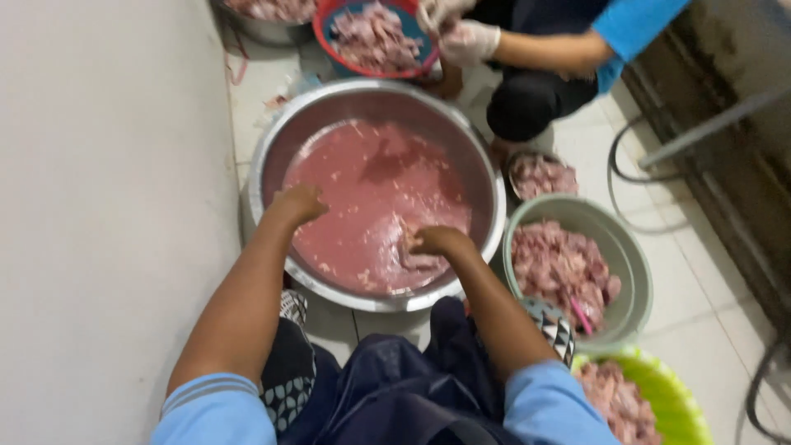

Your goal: Washing and cleaning raw chicken pieces in a large basin of water

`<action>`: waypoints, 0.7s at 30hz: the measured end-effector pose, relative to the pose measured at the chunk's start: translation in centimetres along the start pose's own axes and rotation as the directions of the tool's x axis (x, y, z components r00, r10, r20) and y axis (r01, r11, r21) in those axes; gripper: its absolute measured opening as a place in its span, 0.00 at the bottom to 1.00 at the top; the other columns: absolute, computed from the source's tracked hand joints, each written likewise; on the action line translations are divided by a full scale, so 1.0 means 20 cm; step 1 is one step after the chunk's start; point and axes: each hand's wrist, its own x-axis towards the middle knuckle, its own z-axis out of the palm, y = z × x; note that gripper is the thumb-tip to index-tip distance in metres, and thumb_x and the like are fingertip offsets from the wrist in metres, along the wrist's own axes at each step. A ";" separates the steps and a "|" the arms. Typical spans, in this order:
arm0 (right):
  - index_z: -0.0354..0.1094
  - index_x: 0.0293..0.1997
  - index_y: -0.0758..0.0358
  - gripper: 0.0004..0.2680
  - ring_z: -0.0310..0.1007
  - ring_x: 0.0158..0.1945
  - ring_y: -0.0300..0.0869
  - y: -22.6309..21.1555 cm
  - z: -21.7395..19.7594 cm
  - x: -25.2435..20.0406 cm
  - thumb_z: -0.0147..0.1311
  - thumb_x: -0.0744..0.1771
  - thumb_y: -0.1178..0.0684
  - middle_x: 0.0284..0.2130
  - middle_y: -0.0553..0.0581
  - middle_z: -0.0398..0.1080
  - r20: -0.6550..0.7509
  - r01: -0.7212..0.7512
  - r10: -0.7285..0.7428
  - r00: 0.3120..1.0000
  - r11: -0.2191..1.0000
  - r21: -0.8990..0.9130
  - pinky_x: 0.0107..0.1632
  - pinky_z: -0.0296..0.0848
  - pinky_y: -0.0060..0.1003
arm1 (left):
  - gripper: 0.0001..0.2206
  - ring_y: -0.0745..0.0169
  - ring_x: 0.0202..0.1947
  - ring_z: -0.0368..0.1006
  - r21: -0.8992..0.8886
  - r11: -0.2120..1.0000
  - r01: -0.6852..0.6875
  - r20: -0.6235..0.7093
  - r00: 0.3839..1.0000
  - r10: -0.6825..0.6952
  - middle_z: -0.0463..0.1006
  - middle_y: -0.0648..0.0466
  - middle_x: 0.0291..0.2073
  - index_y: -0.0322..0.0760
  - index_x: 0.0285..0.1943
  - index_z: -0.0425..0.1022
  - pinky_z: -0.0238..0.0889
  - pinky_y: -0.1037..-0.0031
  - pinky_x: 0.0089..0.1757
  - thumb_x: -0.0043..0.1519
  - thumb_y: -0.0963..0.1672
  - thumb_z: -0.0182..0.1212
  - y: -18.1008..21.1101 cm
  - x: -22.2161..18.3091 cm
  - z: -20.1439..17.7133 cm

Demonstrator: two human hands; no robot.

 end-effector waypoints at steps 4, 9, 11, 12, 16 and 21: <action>0.59 0.60 0.51 0.21 0.63 0.58 0.54 0.06 -0.01 0.14 0.48 0.63 0.38 0.52 0.62 0.66 -0.045 0.008 -0.004 0.999 0.996 0.084 0.57 0.63 0.49 | 0.23 0.41 0.56 0.65 0.075 0.995 -0.058 -0.039 0.997 0.062 0.72 0.42 0.53 0.38 0.60 0.67 0.52 0.49 0.52 0.58 0.52 0.54 0.05 0.14 0.05; 0.59 0.60 0.49 0.20 0.63 0.58 0.56 0.18 0.22 0.43 0.48 0.63 0.36 0.53 0.66 0.65 -0.036 -0.032 0.040 0.999 0.977 0.211 0.57 0.63 0.49 | 0.24 0.38 0.55 0.66 0.126 0.987 -0.101 0.068 0.993 0.093 0.71 0.39 0.54 0.36 0.59 0.67 0.55 0.49 0.53 0.59 0.53 0.51 0.19 0.02 -0.05; 0.56 0.62 0.65 0.19 0.52 0.64 0.62 0.17 0.30 0.48 0.42 0.65 0.49 0.60 0.72 0.56 -0.001 0.002 -0.002 1.000 0.938 0.347 0.64 0.54 0.46 | 0.23 0.38 0.56 0.65 0.170 0.978 -0.125 0.110 0.988 0.107 0.71 0.40 0.54 0.37 0.60 0.66 0.55 0.50 0.52 0.57 0.50 0.54 0.16 0.14 -0.02; 0.56 0.62 0.65 0.19 0.52 0.64 0.62 0.25 0.53 0.66 0.42 0.65 0.49 0.60 0.72 0.56 -0.007 0.001 0.002 1.000 0.937 0.348 0.64 0.54 0.46 | 0.23 0.38 0.56 0.65 0.172 0.977 -0.129 0.107 0.988 0.112 0.71 0.40 0.54 0.37 0.60 0.66 0.55 0.50 0.52 0.57 0.50 0.54 0.12 0.21 -0.01; 0.65 0.55 0.50 0.21 0.63 0.58 0.52 0.57 0.99 0.99 0.54 0.61 0.35 0.51 0.62 0.67 0.038 -0.041 0.029 0.999 0.920 0.389 0.57 0.63 0.43 | 0.26 0.42 0.56 0.66 0.264 0.958 -0.110 0.080 0.993 0.092 0.72 0.45 0.55 0.43 0.60 0.67 0.56 0.51 0.51 0.56 0.55 0.52 0.01 0.35 -0.01; 0.66 0.54 0.49 0.20 0.61 0.60 0.51 0.70 0.91 0.84 0.52 0.60 0.35 0.53 0.60 0.66 0.023 -0.049 0.044 0.999 0.942 0.332 0.58 0.63 0.42 | 0.25 0.40 0.56 0.66 0.258 0.966 -0.034 0.028 0.999 0.028 0.71 0.43 0.55 0.43 0.60 0.67 0.55 0.49 0.50 0.57 0.55 0.50 -0.08 0.57 0.12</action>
